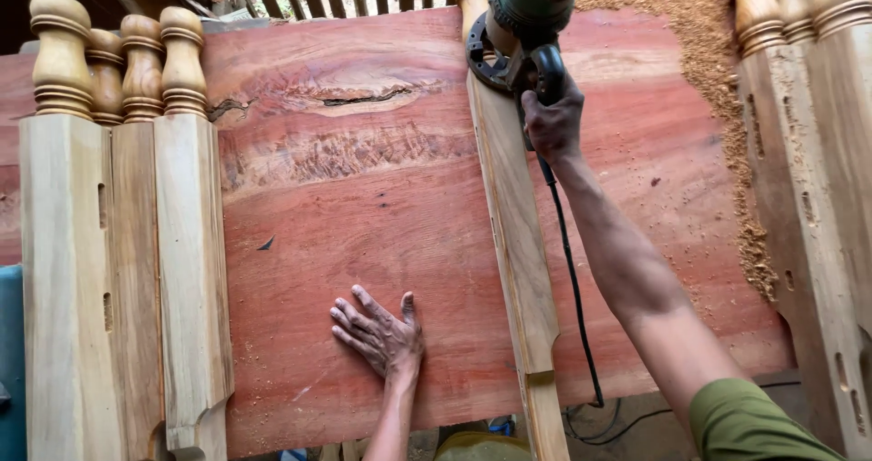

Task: The person uses a handheld electric router to shape the edges of a long wooden piece resting on a large workbench. They guide the tool along the wood's length, creating decorative profiles and grooves while wood shavings accumulate on the surface.

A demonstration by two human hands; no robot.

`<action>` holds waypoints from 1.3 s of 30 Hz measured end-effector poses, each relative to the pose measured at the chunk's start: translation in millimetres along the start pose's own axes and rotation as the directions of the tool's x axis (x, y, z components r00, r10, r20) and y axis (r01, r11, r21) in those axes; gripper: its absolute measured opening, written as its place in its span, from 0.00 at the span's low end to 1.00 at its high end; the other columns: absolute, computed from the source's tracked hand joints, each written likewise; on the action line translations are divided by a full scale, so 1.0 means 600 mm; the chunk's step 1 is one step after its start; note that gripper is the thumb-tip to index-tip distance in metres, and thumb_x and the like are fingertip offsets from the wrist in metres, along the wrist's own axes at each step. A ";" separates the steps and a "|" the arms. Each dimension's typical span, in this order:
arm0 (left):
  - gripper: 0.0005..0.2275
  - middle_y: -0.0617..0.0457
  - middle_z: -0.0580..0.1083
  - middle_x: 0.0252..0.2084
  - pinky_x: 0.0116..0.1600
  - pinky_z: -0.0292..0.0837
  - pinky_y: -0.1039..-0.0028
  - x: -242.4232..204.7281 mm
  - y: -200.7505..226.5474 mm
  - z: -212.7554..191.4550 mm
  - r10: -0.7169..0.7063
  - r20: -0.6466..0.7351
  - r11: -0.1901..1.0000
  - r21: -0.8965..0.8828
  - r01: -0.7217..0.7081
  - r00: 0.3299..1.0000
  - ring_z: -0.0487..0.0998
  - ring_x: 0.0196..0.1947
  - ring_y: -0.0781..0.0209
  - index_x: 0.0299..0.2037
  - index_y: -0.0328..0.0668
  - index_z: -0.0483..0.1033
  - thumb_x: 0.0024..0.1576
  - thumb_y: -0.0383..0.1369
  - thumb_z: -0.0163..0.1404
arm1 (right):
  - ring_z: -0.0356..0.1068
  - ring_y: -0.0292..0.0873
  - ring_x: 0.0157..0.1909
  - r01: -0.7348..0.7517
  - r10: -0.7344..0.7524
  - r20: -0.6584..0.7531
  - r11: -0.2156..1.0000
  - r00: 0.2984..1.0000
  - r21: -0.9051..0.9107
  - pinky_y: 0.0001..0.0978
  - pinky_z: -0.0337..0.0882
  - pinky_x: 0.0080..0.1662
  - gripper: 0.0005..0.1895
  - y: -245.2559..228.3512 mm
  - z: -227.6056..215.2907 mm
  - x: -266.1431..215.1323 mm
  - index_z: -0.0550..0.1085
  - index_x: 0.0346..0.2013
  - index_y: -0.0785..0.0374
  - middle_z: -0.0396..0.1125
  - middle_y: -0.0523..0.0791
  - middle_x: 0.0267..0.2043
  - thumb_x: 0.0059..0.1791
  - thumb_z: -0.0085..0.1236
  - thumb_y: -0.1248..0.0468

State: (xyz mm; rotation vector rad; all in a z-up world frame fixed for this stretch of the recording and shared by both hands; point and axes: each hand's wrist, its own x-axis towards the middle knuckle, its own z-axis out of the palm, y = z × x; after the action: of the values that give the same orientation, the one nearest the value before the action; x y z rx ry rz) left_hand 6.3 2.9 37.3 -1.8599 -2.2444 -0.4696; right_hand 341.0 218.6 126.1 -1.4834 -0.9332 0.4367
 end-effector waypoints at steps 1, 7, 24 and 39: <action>0.41 0.25 0.59 0.69 0.73 0.50 0.39 -0.004 -0.001 -0.002 0.000 -0.001 1.000 -0.007 0.000 1.000 0.58 0.71 0.26 0.71 0.33 0.59 0.60 0.64 0.32 | 0.58 0.35 0.11 0.005 -0.005 -0.003 1.000 1.000 -0.004 0.30 0.57 0.14 0.05 -0.001 0.001 0.001 0.70 0.35 0.62 0.61 0.41 0.20 0.46 0.52 0.70; 0.41 0.25 0.59 0.69 0.73 0.48 0.40 -0.002 -0.004 0.006 -0.008 0.020 1.000 -0.026 0.009 1.000 0.57 0.71 0.26 0.71 0.34 0.60 0.60 0.64 0.31 | 0.53 0.34 0.30 0.229 -0.234 -0.052 0.969 0.971 -0.090 0.32 0.57 0.33 0.11 -0.022 -0.063 -0.009 0.64 0.29 0.56 0.56 0.37 0.26 0.46 0.57 0.72; 0.28 0.42 0.68 0.55 0.62 0.63 0.50 -0.134 -0.002 -0.049 -0.083 -0.037 0.940 -0.336 0.066 0.996 0.69 0.60 0.41 0.63 0.41 0.68 0.62 0.53 0.50 | 0.74 0.61 0.36 -0.096 0.188 0.056 0.708 0.981 -0.700 0.50 0.68 0.38 0.15 -0.126 -0.539 -0.204 0.77 0.44 0.52 0.70 0.53 0.29 0.43 0.63 0.59; 0.44 0.37 0.79 0.43 0.53 0.74 0.54 -0.408 0.093 -0.134 -0.064 0.897 0.501 -0.350 0.791 0.437 0.82 0.47 0.39 0.50 0.38 0.68 0.29 0.53 0.78 | 0.79 0.62 0.44 0.559 0.394 0.540 0.078 0.743 -0.825 0.56 0.76 0.47 0.27 -0.074 -0.606 -0.171 0.69 0.64 0.44 0.77 0.55 0.38 0.49 0.50 0.62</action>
State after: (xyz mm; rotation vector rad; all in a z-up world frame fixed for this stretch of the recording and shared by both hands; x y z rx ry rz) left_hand 104.4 -241.7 35.4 -1.8905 -3.8095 -0.9210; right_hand 538.4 -97.8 200.8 -2.6157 -2.2914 0.1260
